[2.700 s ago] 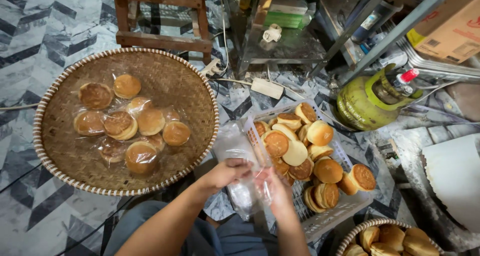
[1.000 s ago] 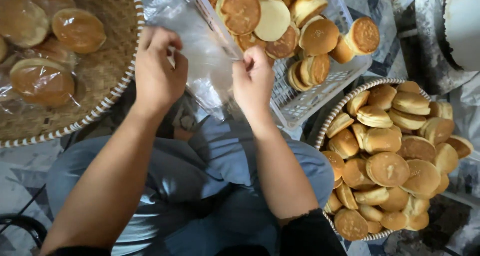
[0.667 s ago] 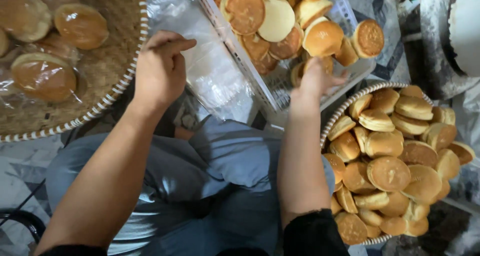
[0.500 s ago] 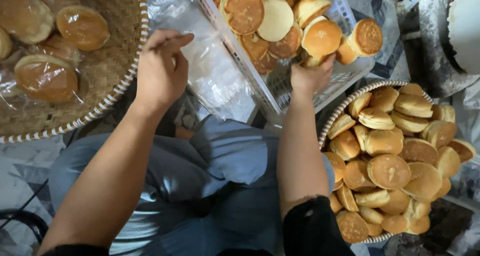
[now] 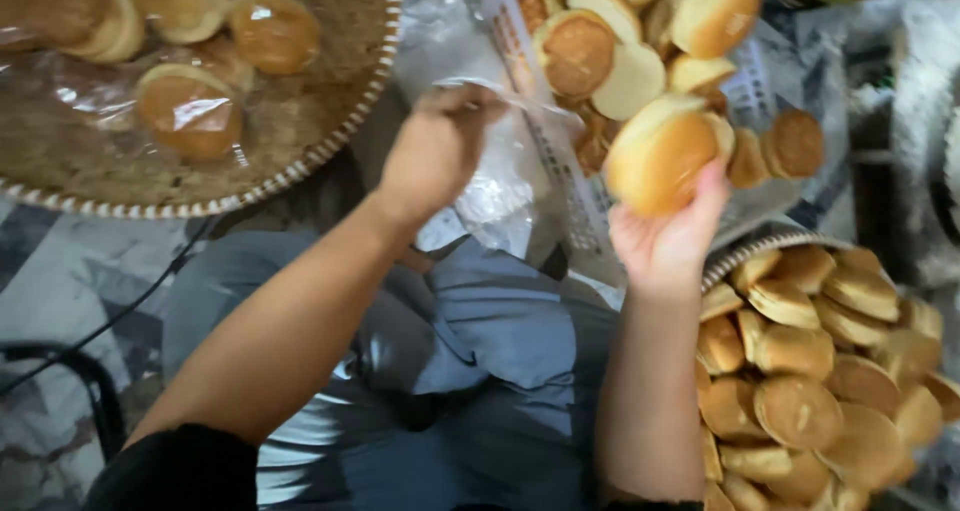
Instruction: The person packages bread rolls by placing them into plastic bags and sealing the bags by hand.
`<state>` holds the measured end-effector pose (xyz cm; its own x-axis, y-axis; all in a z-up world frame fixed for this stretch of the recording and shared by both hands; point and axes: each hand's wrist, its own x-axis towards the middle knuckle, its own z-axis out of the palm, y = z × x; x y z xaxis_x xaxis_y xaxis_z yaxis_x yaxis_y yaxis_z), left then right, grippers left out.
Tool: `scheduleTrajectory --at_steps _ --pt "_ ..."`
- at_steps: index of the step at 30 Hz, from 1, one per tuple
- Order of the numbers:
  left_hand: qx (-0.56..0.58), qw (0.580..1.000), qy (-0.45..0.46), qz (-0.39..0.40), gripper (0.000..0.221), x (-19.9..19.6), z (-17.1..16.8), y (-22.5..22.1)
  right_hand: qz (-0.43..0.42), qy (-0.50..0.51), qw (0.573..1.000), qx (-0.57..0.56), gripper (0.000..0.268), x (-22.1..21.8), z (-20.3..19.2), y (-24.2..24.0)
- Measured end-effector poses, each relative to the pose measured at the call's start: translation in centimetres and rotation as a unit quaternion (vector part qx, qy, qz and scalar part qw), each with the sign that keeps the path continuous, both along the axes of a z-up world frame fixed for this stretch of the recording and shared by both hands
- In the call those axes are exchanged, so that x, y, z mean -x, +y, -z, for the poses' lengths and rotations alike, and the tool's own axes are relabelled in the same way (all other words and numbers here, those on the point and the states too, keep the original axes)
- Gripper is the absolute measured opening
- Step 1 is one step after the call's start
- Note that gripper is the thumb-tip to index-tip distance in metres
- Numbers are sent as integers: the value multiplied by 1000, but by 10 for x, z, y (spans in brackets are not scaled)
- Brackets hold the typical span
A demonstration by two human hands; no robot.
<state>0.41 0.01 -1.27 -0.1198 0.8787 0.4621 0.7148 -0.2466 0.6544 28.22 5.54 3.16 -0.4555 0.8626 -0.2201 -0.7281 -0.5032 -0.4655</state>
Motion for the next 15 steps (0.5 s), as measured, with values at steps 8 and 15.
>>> scheduleTrajectory --at_steps 8,15 --pt "7 993 82 83 38 -12 -14 -5 -222 -226 948 -15 51 38 48 -10" --pt "-32 983 166 76 55 -22 -18 -6 -64 -264 961 50 35 74 38 -15"
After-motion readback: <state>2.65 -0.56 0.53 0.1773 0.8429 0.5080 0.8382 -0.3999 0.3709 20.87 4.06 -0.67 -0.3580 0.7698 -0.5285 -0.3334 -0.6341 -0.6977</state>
